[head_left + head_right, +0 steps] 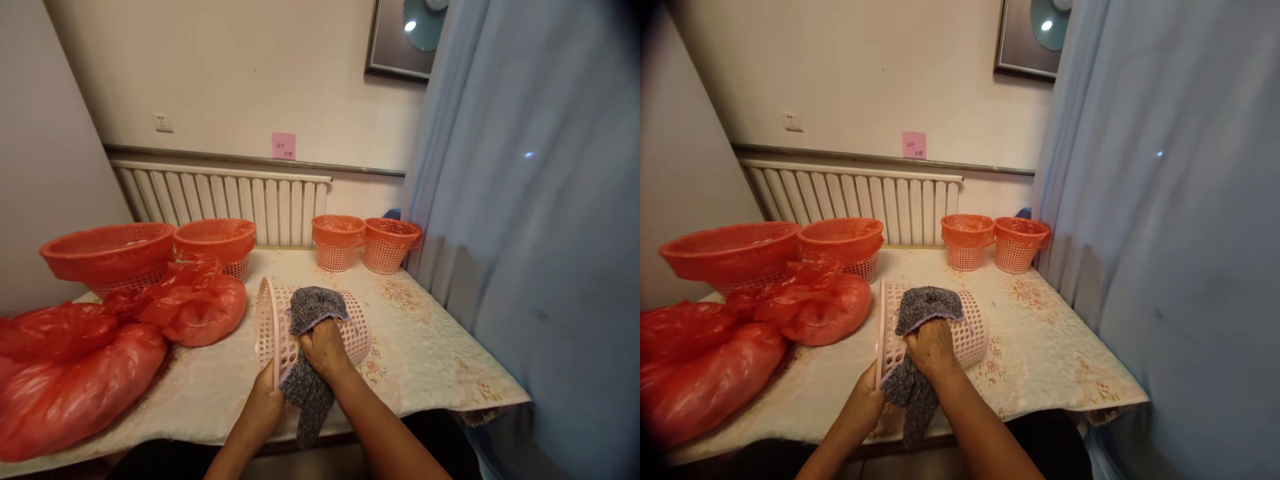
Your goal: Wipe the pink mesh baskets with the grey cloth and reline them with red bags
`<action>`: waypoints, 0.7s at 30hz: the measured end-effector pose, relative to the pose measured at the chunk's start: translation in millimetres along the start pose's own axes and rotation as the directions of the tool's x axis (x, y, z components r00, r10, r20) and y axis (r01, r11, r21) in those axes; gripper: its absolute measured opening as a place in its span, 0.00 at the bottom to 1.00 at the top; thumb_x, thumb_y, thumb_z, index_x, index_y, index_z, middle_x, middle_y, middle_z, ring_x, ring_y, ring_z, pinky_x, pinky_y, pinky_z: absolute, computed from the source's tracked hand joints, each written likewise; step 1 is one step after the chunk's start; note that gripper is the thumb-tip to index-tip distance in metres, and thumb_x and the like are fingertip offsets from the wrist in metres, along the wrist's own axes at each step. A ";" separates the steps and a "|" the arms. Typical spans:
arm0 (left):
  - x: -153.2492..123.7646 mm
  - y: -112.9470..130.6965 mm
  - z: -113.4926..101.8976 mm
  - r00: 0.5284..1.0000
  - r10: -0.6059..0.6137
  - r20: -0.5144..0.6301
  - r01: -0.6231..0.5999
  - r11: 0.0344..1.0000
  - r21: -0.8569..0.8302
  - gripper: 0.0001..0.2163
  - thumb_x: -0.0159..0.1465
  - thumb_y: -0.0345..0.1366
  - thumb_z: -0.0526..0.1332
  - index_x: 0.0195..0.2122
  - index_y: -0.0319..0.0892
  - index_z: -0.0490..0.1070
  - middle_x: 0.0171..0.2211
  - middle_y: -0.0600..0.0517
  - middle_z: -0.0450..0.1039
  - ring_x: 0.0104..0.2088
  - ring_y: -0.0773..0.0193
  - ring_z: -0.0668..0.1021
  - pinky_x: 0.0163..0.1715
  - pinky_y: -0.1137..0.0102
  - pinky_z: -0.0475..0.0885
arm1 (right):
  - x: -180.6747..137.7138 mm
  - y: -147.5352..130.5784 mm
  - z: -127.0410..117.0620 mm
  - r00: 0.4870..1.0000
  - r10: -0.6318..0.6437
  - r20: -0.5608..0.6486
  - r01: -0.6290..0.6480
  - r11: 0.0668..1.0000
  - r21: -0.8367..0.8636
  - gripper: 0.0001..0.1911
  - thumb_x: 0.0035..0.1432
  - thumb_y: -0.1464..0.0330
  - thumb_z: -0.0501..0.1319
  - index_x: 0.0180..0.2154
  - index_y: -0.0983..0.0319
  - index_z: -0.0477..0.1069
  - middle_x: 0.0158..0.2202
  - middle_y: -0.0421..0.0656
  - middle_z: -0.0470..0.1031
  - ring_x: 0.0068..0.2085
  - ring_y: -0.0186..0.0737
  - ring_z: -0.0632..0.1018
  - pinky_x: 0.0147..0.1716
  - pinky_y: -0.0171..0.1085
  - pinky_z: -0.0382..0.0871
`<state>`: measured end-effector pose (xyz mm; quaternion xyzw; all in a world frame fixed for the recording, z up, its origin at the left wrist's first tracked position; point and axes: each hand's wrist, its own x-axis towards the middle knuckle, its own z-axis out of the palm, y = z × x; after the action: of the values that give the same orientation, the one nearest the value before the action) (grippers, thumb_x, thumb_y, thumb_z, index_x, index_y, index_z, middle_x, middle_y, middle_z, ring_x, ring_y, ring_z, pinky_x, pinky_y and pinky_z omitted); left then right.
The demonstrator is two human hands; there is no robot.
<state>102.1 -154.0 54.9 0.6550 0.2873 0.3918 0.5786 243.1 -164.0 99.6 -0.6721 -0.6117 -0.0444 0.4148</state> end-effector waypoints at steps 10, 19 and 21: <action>-5.1 -5.3 -6.8 0.999 -0.051 0.004 0.050 0.998 0.040 0.19 0.60 0.42 0.59 0.50 0.37 0.72 0.50 0.44 0.76 0.54 0.51 0.75 0.57 0.58 0.66 | -4.4 14.0 1.9 1.000 0.014 -0.015 -0.013 0.999 0.039 0.13 0.52 0.73 0.57 0.37 0.64 0.79 0.39 0.51 0.80 0.41 0.47 0.78 0.48 0.40 0.67; -4.8 -25.5 -12.8 1.000 -0.018 0.003 0.017 0.975 0.221 0.19 0.62 0.42 0.56 0.49 0.35 0.72 0.49 0.42 0.77 0.51 0.51 0.76 0.57 0.57 0.66 | 0.2 91.3 -13.2 0.970 0.168 -0.176 -0.172 0.985 -0.007 0.15 0.54 0.72 0.55 0.39 0.66 0.78 0.35 0.52 0.79 0.43 0.47 0.77 0.48 0.40 0.66; -3.8 -29.3 -13.2 1.000 -0.011 0.008 0.008 0.972 0.234 0.18 0.62 0.42 0.56 0.48 0.36 0.73 0.48 0.43 0.77 0.50 0.51 0.77 0.55 0.57 0.68 | -3.0 109.7 -17.1 0.957 0.191 -0.220 -0.197 0.980 -0.006 0.15 0.55 0.70 0.54 0.40 0.66 0.77 0.37 0.52 0.79 0.43 0.47 0.77 0.49 0.42 0.66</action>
<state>91.2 -145.3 25.7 0.7192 0.3318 0.3494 0.5007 344.3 -166.7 53.8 -0.7255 -0.4930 -0.0857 0.4725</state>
